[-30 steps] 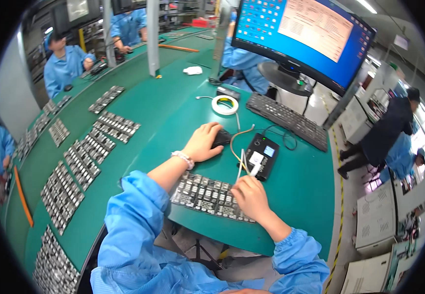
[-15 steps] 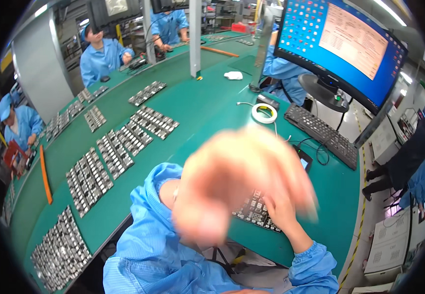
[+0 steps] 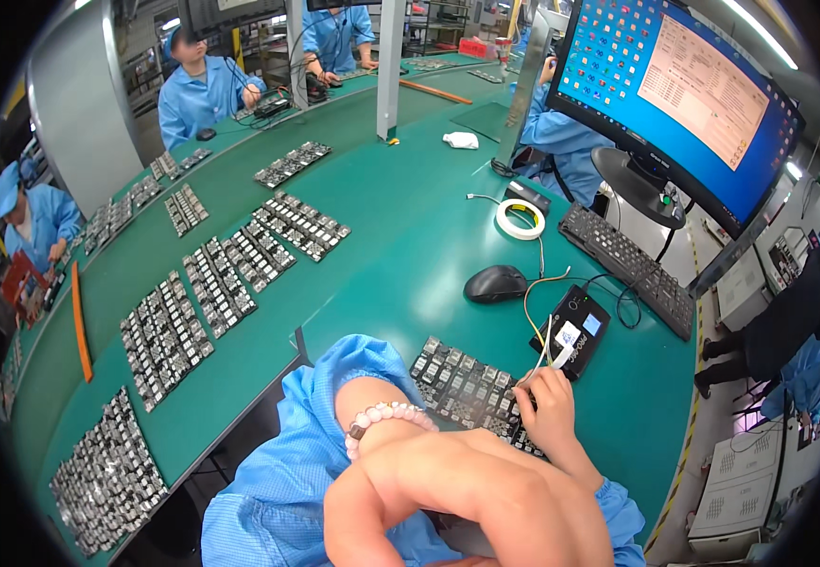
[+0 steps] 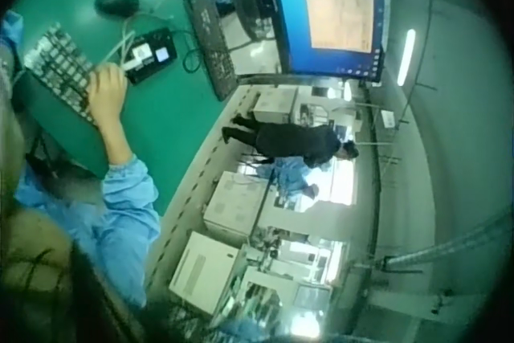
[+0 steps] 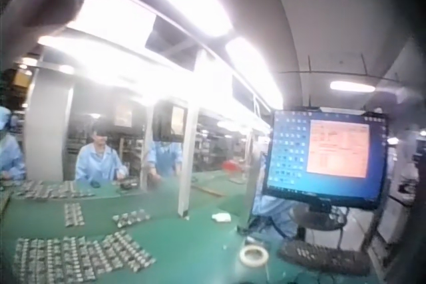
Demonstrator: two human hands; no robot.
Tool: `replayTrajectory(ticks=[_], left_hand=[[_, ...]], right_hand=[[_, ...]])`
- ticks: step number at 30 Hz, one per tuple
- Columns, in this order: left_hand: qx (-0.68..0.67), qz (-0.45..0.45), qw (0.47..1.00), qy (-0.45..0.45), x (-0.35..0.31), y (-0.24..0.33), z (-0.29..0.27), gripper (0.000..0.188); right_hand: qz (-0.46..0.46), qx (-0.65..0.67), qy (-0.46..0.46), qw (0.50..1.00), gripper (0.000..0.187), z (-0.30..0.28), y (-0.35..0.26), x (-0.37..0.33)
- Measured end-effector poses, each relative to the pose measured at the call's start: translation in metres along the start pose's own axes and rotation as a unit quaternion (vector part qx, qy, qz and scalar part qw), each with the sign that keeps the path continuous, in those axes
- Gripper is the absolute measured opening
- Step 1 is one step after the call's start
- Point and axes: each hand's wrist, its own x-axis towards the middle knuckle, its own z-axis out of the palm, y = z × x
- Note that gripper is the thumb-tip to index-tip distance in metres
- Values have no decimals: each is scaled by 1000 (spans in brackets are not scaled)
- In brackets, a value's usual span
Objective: The person tests circuit board panels by contacting them with a testing probe and clicking a computer mouse, moving the tested boards aside on the table.
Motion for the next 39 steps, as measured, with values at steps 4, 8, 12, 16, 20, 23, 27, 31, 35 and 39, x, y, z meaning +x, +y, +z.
replayTrajectory(ticks=[4,8,12,16,20,23,27,31,35,39], left_hand=[[9,-14,1000,-18,-2,-13,0,39],[1,79,994,80,-16,-22,15,39],[-32,-146,983,105,-11,6,11,38],[-99,-121,971,180,-25,-2,27,36],[-92,-57,981,160,-22,-20,21,39],[-56,-104,983,142,-25,-20,18,42],[28,-102,991,88,-16,-23,16,61],[-5,6,996,89,-19,-38,12,73],[-1,16,998,62,-14,-39,5,76],[0,52,990,132,-7,-36,18,56]], right_hand=[[5,-7,-3,1000,12,-2,1,1],[7,-14,1,1000,11,-5,-4,0],[9,-13,0,1000,10,-2,-2,-2],[2,18,2,1000,12,4,-4,0],[10,18,-9,1000,12,2,-1,-2],[12,11,0,1000,12,-4,-2,-3],[-3,9,12,1000,12,-1,-1,-3],[-1,5,10,1000,12,-1,-2,-2],[-3,0,12,1000,12,-1,-2,-2],[10,-3,7,1000,12,-3,-3,-3]])
